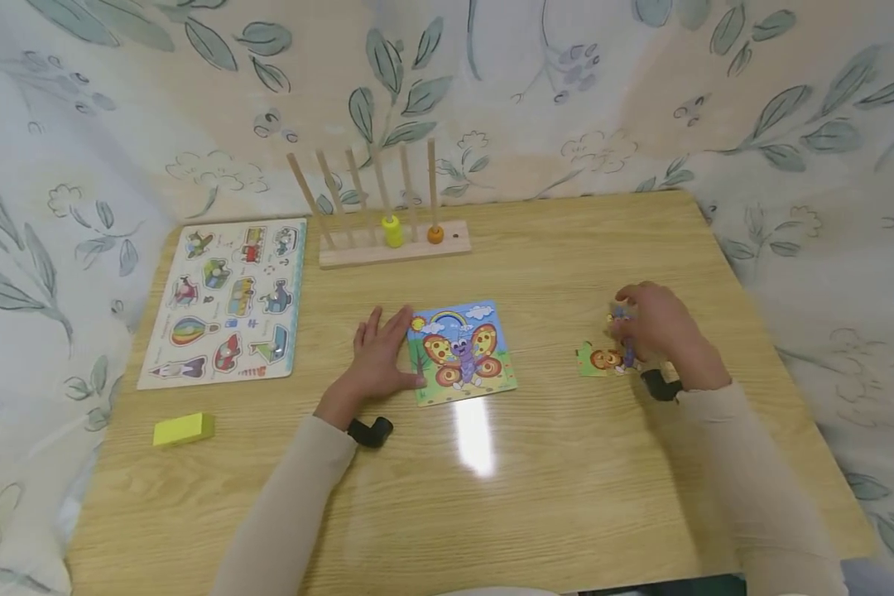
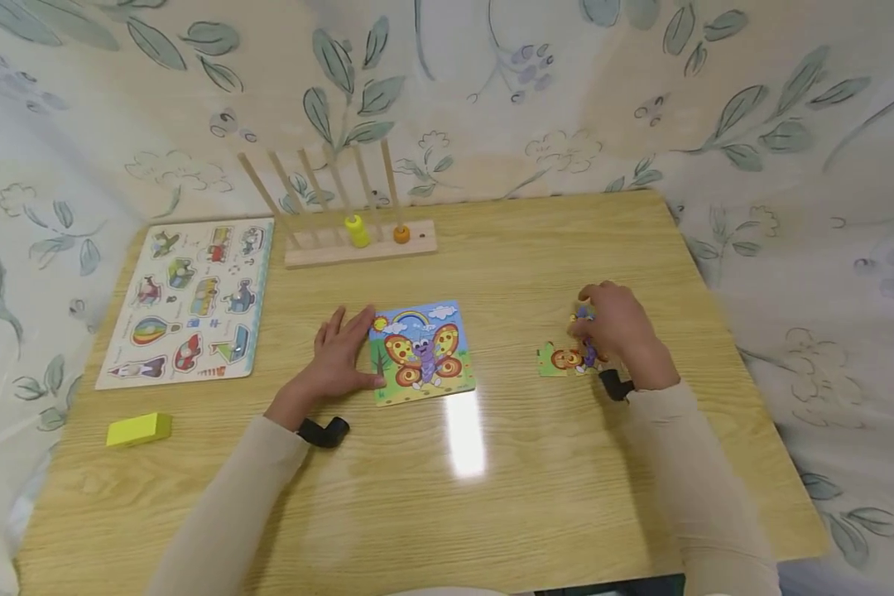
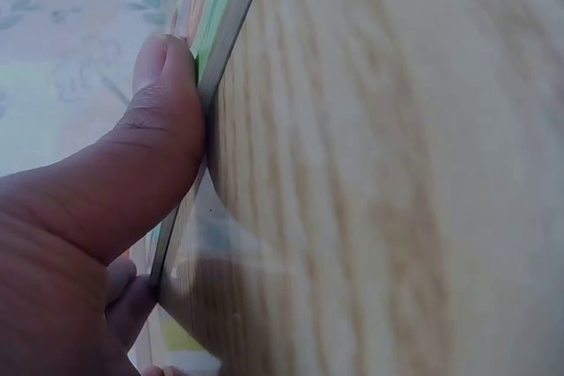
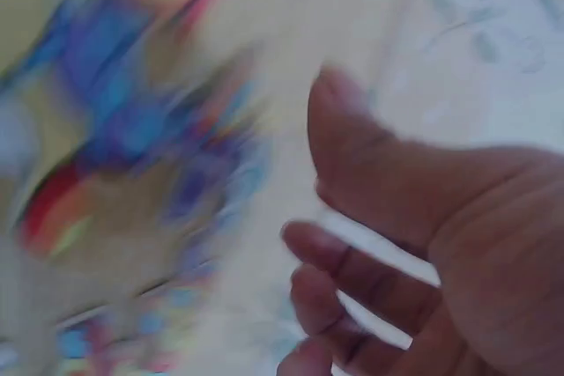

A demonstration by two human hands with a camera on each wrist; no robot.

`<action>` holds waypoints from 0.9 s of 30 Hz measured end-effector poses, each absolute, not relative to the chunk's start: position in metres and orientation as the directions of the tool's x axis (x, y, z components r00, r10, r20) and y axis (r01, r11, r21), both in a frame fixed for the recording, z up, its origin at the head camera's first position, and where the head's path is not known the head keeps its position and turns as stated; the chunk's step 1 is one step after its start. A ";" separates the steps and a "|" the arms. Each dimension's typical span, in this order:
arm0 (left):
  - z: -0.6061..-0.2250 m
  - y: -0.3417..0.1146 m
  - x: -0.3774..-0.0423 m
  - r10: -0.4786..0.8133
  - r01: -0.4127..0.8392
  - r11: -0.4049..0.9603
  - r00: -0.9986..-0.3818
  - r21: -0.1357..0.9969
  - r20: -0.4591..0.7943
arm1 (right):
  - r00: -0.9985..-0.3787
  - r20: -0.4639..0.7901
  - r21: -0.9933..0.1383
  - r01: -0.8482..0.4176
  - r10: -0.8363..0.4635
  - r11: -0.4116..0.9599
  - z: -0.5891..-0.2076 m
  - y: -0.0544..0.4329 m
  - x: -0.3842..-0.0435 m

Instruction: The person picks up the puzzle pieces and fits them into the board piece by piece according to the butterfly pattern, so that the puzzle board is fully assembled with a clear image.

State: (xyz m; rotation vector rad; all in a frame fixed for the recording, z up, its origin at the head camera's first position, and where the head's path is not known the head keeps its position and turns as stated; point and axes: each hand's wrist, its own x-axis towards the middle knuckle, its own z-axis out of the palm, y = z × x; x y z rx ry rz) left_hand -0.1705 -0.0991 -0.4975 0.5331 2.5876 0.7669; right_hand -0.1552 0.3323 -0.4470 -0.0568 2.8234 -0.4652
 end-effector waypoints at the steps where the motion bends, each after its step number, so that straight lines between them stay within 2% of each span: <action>1: -0.498 -0.101 -0.170 0.451 0.241 0.783 -0.855 0.574 -0.257 | -0.957 -0.274 -0.313 -0.001 -0.092 0.950 -0.451 0.337 -0.157; 7: -0.498 -0.102 -0.171 0.468 0.252 0.766 -0.850 0.591 -0.244 | -0.965 -0.235 -0.281 -0.051 -0.120 0.958 -0.461 0.336 -0.164; 15: -0.499 -0.101 -0.172 0.478 0.265 0.765 -0.844 0.587 -0.242 | -0.965 -0.186 -0.311 -0.118 -0.182 0.943 -0.456 0.313 -0.184; 19: -0.500 -0.103 -0.171 0.480 0.273 0.765 -0.846 0.584 -0.233 | -0.965 -0.106 -0.432 -0.174 -0.241 0.885 -0.443 0.266 -0.189; 23: -0.500 -0.104 -0.171 0.479 0.280 0.772 -0.846 0.570 -0.235 | -0.904 -0.163 -0.620 -0.218 -0.396 0.753 -0.438 0.198 -0.189; 27: -0.501 -0.103 -0.172 0.477 0.279 0.772 -0.848 0.570 -0.231 | -0.837 -0.222 -0.633 -0.266 -0.500 0.727 -0.451 0.146 -0.190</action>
